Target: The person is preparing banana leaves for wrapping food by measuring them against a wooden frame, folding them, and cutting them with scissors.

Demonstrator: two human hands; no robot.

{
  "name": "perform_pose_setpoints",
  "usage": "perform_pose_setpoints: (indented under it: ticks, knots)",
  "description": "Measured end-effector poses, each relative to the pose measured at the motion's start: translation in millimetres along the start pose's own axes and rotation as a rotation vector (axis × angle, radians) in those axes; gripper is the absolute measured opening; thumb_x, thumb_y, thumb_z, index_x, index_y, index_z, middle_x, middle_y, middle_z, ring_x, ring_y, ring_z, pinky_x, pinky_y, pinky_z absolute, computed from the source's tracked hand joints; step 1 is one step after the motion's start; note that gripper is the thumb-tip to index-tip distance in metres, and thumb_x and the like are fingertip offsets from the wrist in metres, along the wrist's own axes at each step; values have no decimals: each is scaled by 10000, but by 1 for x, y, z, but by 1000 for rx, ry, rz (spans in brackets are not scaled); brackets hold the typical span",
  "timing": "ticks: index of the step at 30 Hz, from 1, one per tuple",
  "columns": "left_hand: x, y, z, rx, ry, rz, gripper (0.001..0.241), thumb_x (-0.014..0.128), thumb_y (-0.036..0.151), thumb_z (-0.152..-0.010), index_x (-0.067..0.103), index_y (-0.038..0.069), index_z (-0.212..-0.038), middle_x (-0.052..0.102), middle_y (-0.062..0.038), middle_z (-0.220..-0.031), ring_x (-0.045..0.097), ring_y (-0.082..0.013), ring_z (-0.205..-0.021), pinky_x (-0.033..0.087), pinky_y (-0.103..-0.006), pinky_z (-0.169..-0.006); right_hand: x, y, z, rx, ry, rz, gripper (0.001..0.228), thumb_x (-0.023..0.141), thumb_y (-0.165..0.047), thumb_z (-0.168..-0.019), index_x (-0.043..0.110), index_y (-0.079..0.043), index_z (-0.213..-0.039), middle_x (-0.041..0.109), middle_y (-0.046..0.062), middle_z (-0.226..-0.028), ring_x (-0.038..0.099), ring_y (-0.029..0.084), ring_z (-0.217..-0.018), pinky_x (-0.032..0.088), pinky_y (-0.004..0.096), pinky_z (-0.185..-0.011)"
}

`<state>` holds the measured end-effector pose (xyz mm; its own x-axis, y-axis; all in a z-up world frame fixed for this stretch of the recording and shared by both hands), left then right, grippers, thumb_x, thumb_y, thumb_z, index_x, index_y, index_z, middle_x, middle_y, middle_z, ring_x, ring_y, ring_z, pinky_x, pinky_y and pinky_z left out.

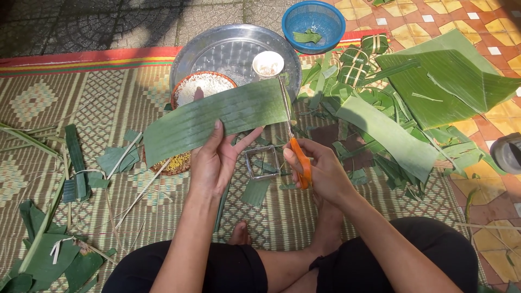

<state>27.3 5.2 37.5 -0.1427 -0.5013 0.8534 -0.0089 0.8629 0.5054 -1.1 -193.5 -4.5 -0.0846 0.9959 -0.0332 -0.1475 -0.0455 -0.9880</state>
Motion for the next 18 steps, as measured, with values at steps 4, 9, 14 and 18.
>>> perform_pose_setpoints:
  ticks: [4, 9, 14, 18]
  knots:
    - [-4, -1, -1, -7, 9, -5, 290, 605, 99, -1023, 653, 96, -1309, 661, -78, -1364, 580, -402, -1312, 384, -822, -1107, 0, 1, 0, 7, 5, 11, 377, 707, -233, -942, 685, 80, -1152, 595, 173, -699, 672, 237, -490, 606, 356, -538]
    - [-6, -2, -2, -27, 14, -7, 303, 604, 115, -1024, 645, 126, -1325, 664, -65, -1361, 584, -396, -1310, 396, -812, -1110, -1, 1, 0, 18, 39, 35, 378, 739, -201, -925, 690, 105, -1141, 570, 143, -693, 673, 218, -475, 598, 338, -503]
    - [-10, -4, -2, -24, 22, -7, 303, 610, 108, -1017, 650, 129, -1317, 670, -65, -1352, 593, -402, -1298, 394, -815, -1105, -5, 7, -4, 67, 63, 33, 411, 745, -238, -927, 684, 102, -1151, 578, 151, -670, 672, 231, -474, 593, 342, -505]
    - [-16, -2, -1, -44, 23, -5, 309, 596, 103, -1022, 646, 145, -1324, 671, -66, -1353, 592, -399, -1301, 395, -815, -1105, -28, 37, -26, 107, 122, 153, 444, 745, -275, -941, 664, 90, -1180, 601, 144, -627, 676, 234, -495, 558, 336, -518]
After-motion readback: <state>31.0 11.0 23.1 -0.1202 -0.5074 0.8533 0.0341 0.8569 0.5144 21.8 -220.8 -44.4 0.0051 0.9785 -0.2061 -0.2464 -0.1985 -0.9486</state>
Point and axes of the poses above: each hand's wrist, its own z-axis away from the middle knuckle, its own x-axis out of the palm, y = z × x, the point moved 4 cm from there along -z, towards the middle knuckle
